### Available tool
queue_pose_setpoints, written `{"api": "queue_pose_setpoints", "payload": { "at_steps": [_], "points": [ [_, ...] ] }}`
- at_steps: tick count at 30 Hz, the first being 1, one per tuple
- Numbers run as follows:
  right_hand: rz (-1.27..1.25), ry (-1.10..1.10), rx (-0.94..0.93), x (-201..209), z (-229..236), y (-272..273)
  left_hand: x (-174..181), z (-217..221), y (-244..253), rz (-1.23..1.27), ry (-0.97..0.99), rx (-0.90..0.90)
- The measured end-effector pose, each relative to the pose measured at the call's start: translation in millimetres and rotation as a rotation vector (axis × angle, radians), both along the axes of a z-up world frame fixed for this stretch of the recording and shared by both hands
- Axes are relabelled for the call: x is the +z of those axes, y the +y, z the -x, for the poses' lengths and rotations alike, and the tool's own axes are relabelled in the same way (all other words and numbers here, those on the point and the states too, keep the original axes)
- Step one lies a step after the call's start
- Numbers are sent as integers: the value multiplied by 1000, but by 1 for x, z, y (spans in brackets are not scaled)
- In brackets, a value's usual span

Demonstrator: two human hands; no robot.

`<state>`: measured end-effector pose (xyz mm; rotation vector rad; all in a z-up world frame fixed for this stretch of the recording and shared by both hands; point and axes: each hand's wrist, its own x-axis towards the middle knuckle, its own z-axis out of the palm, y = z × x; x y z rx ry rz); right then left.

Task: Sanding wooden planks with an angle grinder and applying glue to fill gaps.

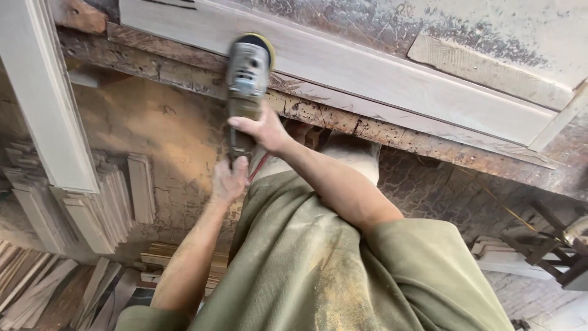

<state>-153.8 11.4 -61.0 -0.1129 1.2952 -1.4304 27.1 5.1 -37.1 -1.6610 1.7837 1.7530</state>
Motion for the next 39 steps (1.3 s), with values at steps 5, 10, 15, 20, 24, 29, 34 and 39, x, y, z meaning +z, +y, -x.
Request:
{"api": "queue_pose_setpoints", "payload": {
  "at_steps": [5,10,15,20,24,29,34,39],
  "points": [
    [-143,-27,-123,3,34,84,-36,25,60,177,35,-301],
    [-81,24,-119,-3,43,65,-24,36,28,-28,-44,-285],
    [32,99,60,-11,13,-30,-12,14,-17,-33,-46,84],
    [9,29,152,-29,-31,-72,14,-8,-42,54,-1,121],
    [-37,1,125,-4,-9,-15,0,-11,-10,-20,32,110],
    [-204,-135,-161,25,27,82,-16,17,35,-97,-93,-324],
    [-264,-13,-281,53,44,127,45,82,13,27,91,-583],
    [-61,73,-229,52,41,135,68,116,9,146,490,-354]
  ]
}}
